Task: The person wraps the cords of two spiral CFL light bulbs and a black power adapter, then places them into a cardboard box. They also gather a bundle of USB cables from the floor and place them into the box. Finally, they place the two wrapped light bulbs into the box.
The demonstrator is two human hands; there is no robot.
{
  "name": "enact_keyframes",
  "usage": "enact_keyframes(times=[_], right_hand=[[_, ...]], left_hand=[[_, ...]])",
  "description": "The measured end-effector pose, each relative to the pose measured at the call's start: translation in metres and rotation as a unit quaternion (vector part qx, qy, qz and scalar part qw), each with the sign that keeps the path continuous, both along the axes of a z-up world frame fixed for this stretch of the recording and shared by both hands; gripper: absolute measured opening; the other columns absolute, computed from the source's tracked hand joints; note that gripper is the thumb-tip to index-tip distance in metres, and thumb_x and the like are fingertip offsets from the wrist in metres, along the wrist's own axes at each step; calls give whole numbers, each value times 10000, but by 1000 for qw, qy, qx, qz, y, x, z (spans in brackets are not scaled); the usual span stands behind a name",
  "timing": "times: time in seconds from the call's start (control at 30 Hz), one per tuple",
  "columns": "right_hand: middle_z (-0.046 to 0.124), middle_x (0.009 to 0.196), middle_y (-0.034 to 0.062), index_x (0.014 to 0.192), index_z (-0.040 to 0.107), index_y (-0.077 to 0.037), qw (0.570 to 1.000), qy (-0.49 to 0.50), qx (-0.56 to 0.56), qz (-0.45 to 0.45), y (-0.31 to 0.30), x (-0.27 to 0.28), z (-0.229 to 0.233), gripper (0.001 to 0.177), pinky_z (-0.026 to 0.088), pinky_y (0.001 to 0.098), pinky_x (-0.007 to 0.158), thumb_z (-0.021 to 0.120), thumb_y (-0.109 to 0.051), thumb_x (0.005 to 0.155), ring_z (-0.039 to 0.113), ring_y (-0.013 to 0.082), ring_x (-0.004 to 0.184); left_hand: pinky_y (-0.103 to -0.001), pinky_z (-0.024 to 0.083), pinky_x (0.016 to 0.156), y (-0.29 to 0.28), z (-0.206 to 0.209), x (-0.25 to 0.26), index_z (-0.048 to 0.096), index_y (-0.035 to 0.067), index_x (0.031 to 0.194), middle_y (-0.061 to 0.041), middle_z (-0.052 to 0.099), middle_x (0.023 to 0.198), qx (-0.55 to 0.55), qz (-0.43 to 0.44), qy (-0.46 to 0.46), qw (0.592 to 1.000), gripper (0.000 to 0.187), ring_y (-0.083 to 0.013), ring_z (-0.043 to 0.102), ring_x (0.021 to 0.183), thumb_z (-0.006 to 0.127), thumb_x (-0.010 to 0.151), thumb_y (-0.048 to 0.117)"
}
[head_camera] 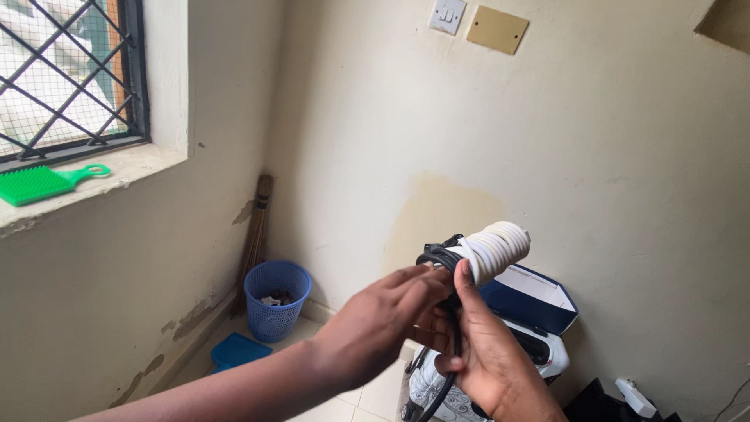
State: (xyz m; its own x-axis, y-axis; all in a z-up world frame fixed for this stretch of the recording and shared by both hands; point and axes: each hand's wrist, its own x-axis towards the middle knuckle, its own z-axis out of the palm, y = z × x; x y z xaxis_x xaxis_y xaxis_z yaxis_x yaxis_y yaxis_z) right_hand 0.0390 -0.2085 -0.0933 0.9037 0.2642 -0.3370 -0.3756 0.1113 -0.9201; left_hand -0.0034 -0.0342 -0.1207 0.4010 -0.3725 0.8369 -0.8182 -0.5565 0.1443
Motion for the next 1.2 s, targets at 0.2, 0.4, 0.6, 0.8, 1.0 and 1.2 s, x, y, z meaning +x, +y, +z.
enact_keyframes(times=[0.2, 0.4, 0.6, 0.8, 1.0, 1.2], right_hand=[[493, 679, -44, 981, 603, -180, 991, 14, 90, -94, -1, 5, -25, 541, 235, 244, 419, 729, -665, 777, 404, 68, 507], [528, 694, -16, 986, 586, -161, 992, 27, 84, -94, -10, -15, -14, 425, 254, 268, 413, 701, -523, 795, 436, 94, 506], [627, 940, 74, 1254, 587, -98, 993, 20, 82, -79, -8, -34, 2, 526, 406, 275, 484, 656, -412, 838, 602, 134, 705], [645, 876, 36, 1124, 608, -126, 995, -6, 95, -4, -4, -31, 7, 575, 325, 258, 426, 703, -554, 752, 552, 106, 636], [647, 836, 68, 1092, 630, -126, 991, -9, 108, -78, -31, 3, -18, 482, 288, 244, 404, 671, -537, 844, 500, 94, 545], [676, 915, 112, 1201, 622, -136, 984, -139, -42, -103, -51, 2, -44, 508, 282, 269, 399, 745, -416, 795, 615, 116, 642]], left_hand=[[-462, 467, 1122, -17, 6, -9, 496, -69, 1292, -208, 621, 1263, 97, 17, 47, 994, 492, -423, 500, 1401, 593, 810, -44], [-441, 550, 969, -14, 26, -15, 517, -43, 1202, -205, 688, 1124, 203, -2, 55, 978, 376, -394, 601, 1292, 662, 875, 75], [-437, 586, 893, 12, 45, -26, 575, 46, 1260, -159, 721, 1141, 124, -97, 64, 986, 532, -344, 710, 1081, 774, 869, 348], [-434, 606, 928, 21, 54, -31, 575, 58, 1344, -152, 716, 1226, 100, -109, -20, 989, 586, -323, 724, 1106, 787, 874, 337], [-323, 661, 892, 20, 47, -43, 668, 119, 1215, -68, 804, 1080, -42, -113, 204, 972, 369, -189, 822, 1018, 700, 917, 334], [-411, 623, 836, 19, 58, 12, 492, -16, 1288, -214, 659, 1219, -159, 96, 303, 935, 839, -295, 732, 1032, 864, 752, 511]])
